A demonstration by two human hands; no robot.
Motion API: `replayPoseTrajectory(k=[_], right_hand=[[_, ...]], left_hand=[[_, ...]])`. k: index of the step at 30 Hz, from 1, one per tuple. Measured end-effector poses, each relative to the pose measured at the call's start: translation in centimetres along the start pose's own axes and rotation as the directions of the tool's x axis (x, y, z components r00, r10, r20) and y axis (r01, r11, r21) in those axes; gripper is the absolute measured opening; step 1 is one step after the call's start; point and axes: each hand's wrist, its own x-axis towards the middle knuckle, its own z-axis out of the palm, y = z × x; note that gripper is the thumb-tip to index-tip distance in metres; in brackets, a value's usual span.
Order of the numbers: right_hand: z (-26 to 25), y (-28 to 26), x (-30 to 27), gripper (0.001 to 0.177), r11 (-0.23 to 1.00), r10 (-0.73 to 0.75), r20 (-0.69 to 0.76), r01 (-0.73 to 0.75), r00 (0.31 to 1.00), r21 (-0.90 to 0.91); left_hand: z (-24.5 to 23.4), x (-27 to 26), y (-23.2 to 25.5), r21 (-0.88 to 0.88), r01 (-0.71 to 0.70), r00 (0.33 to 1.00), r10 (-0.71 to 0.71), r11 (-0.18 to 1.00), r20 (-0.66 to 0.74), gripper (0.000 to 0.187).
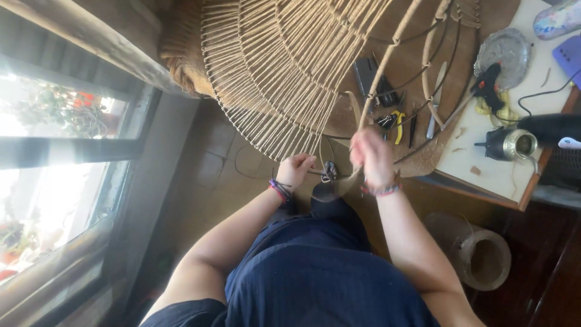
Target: The person is weaving wicker strands into a large wicker structure by threading and tying the strands to a frame.
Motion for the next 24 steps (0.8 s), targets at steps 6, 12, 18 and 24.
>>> replayPoseTrajectory(k=[6, 12, 18, 24], right_hand=[[-2.7, 13.1, -6.3, 0.022, 0.512, 0.268, 0.616, 0.432, 0.741, -0.742], [-0.6, 6.3, -4.2, 0.038, 0.923, 0.191, 0.302, -0.066, 0.934, -0.380], [-2.1, -1.8, -1.6, 0.060, 0.559, 0.714, 0.154, -0.424, 0.683, -0.713], [-0.7, 1.5, 2.4, 0.046, 0.865, 0.288, 0.060, -0.287, 0.956, 0.413]], left_hand=[[2.0, -1.4, 1.5, -0.448, -0.112, 0.985, 0.160, 0.887, 0.069, 0.030], [0.8, -3.4, 3.9, -0.055, -0.200, 0.980, 0.199, 0.978, -0.018, 0.031], [-1.0, -5.0, 6.0, 0.197, -0.240, 0.957, 0.266, 0.950, -0.114, 0.021], [-1.0, -4.0, 4.8, 0.170, -0.318, 0.936, 0.338, 0.932, -0.097, 0.016]])
